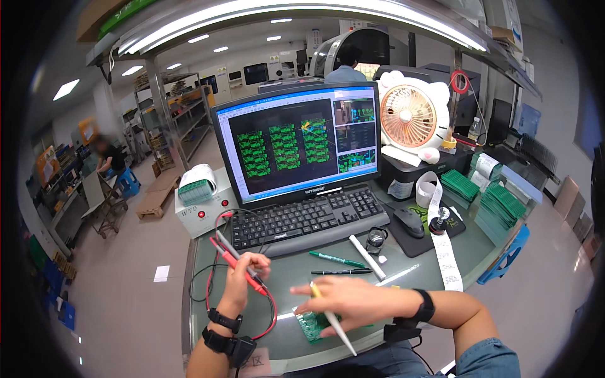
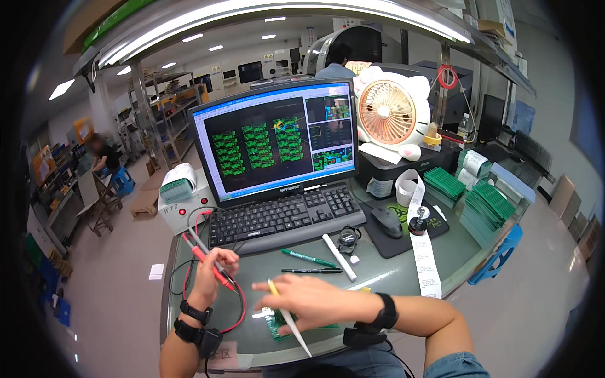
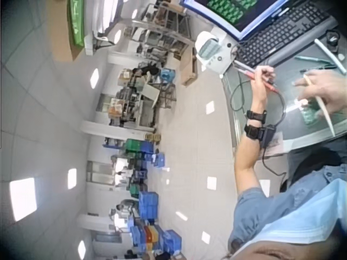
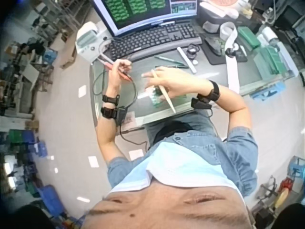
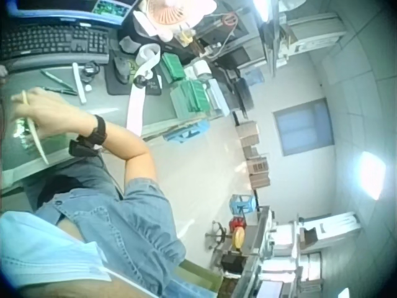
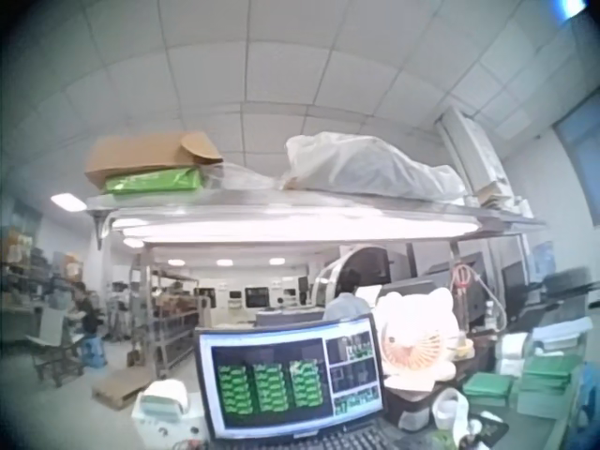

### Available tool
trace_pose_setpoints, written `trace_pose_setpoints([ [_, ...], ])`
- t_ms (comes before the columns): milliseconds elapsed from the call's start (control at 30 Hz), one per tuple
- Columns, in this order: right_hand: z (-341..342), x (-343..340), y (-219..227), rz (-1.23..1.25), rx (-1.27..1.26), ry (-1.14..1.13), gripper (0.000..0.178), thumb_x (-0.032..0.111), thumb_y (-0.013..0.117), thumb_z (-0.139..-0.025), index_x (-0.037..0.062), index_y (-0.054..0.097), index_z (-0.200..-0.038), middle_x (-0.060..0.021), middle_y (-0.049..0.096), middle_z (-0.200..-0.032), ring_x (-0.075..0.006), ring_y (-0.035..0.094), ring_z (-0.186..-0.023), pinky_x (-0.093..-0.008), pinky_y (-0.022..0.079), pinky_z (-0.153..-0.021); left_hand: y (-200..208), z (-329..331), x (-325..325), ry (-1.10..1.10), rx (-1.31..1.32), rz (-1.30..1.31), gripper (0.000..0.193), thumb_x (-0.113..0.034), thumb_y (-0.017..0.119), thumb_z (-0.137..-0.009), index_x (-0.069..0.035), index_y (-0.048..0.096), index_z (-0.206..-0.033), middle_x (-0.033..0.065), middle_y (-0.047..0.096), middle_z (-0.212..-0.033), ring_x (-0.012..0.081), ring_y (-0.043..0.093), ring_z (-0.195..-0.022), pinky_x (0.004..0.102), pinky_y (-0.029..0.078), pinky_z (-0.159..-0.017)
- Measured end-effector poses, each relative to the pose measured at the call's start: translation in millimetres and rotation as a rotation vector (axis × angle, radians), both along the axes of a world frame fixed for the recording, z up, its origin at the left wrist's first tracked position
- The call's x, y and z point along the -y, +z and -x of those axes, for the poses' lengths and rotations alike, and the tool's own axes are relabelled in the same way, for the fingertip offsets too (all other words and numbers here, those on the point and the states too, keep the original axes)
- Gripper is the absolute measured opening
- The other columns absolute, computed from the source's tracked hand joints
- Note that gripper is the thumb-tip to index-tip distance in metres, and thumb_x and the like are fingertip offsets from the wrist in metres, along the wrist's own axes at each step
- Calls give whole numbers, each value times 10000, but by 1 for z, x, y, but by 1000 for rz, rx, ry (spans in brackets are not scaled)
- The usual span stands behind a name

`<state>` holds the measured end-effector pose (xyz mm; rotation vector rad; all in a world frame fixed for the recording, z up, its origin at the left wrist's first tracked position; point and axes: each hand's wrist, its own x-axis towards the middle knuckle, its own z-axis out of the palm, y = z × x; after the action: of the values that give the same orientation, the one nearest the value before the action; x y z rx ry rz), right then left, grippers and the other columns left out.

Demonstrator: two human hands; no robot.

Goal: Testing and inspecting printed circuit boards using a multimeter and technical probes at a workstation.

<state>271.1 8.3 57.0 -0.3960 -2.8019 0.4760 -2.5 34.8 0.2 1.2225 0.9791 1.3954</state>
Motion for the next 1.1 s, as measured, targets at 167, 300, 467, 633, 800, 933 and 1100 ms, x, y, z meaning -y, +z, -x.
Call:
trace_pose_setpoints([
  [167,-16,-7,46,317,-427,-10,485,306,855,-710,86,584,-1047,-178,446,-1441,-297,518,-1175,-370,477,-889,2,12,5,109,41,52,435,-385,371,-1009,-58,592,-826,23,560,-721,88,510,-640,232,410,-560],
  [300,-8,-3,-2,508,-440,-20,515,318,848,-723,35,551,-1034,-181,509,-1370,-290,552,-1171,-396,461,-936,6,15,4,82,126,108,439,-400,357,-1012,-75,552,-790,21,529,-647,47,408,-491,188,292,-425],
  [467,-17,5,-45,241,-160,-8,560,428,791,-749,67,512,-1074,-146,430,-1452,-337,432,-1306,-473,348,-1042,12,9,8,-40,247,87,434,-404,363,-1017,-64,541,-816,29,512,-648,53,384,-480,194,305,-428],
  [633,-16,7,-25,49,-30,-17,574,483,731,-792,94,504,-1148,-153,435,-1441,-301,399,-1346,-537,213,-1117,26,-10,28,-297,52,127,441,-418,385,-1012,-68,516,-776,52,517,-660,101,422,-509,239,359,-483],
  [800,9,-7,-21,597,-378,-196,442,343,644,-932,23,531,-1215,-73,641,-802,-182,655,-784,-302,489,-672,35,-28,48,-560,-368,215,446,-381,428,-1003,-37,619,-793,25,606,-741,101,565,-697,242,450,-645],
  [933,27,-16,-19,955,-291,-209,353,321,611,-964,-11,594,-1084,-51,612,-713,-88,630,-709,-261,476,-611,18,-35,48,-760,-356,180,366,-362,501,-1004,-42,614,-867,4,604,-801,106,567,-766,267,472,-709],
  [1100,38,-19,-19,1167,-455,-169,229,262,555,-998,33,558,-1014,-25,609,-768,-84,601,-682,-232,491,-612,21,-28,45,-736,-315,285,359,-357,491,-1007,-45,620,-886,27,621,-825,110,573,-754,267,479,-704],
])
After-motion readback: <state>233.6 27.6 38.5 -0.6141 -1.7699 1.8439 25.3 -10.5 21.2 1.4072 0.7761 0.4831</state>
